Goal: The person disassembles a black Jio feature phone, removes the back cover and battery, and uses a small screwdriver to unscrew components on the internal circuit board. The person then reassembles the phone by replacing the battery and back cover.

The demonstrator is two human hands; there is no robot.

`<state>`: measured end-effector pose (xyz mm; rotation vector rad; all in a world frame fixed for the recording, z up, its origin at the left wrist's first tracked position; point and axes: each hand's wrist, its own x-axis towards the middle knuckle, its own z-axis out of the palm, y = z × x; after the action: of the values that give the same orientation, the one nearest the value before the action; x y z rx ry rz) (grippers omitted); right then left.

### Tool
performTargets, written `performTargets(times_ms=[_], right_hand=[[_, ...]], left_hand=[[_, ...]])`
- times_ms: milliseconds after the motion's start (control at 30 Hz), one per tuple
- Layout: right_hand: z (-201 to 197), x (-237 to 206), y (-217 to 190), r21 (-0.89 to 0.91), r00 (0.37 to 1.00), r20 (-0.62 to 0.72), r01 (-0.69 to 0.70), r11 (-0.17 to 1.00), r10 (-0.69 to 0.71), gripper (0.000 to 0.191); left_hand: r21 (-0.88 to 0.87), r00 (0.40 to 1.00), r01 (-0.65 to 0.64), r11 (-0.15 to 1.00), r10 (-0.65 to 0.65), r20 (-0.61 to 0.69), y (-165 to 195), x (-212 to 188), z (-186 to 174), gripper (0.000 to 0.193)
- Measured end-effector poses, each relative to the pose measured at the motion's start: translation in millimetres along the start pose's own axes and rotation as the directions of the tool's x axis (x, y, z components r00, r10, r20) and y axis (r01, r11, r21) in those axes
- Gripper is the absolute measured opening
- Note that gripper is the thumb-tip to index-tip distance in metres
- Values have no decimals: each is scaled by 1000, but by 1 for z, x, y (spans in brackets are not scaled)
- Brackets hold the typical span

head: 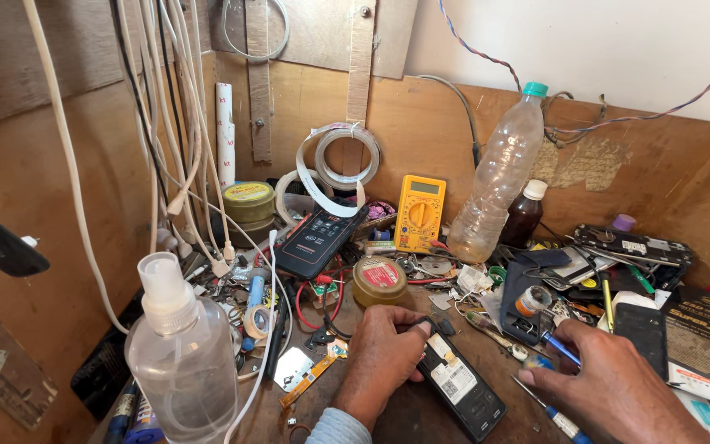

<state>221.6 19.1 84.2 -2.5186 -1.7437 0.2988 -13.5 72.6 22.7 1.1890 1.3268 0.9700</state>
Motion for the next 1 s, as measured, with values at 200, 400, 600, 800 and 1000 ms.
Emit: performTargets(times_ms=[200, 400, 600, 800, 1000], right_hand=[[4, 4, 3, -66, 996, 24, 91, 994, -89, 51], [22, 26, 27, 12, 971, -100, 221, 975, -219, 51], [-14, 51, 39, 104, 954, -296, 68, 992, -34, 46], [-18, 66, 20, 116, 924, -316, 262, 958, -214, 37], [-19, 64, 14, 110, 882, -342, 381, 918, -325, 36]], left_hand=[[-20, 1000, -5, 1000, 5, -1, 1, 0, 1, 32], [-10, 1000, 2, 1000, -2, -6, 2, -2, 1, 33], [30, 999, 32, 999, -31, -20, 3, -3, 2, 33], [-28, 1000, 19, 999, -19, -8, 0, -1, 2, 33], [-1, 1000, 21, 1000, -21, -11, -1, 1, 3, 34]])
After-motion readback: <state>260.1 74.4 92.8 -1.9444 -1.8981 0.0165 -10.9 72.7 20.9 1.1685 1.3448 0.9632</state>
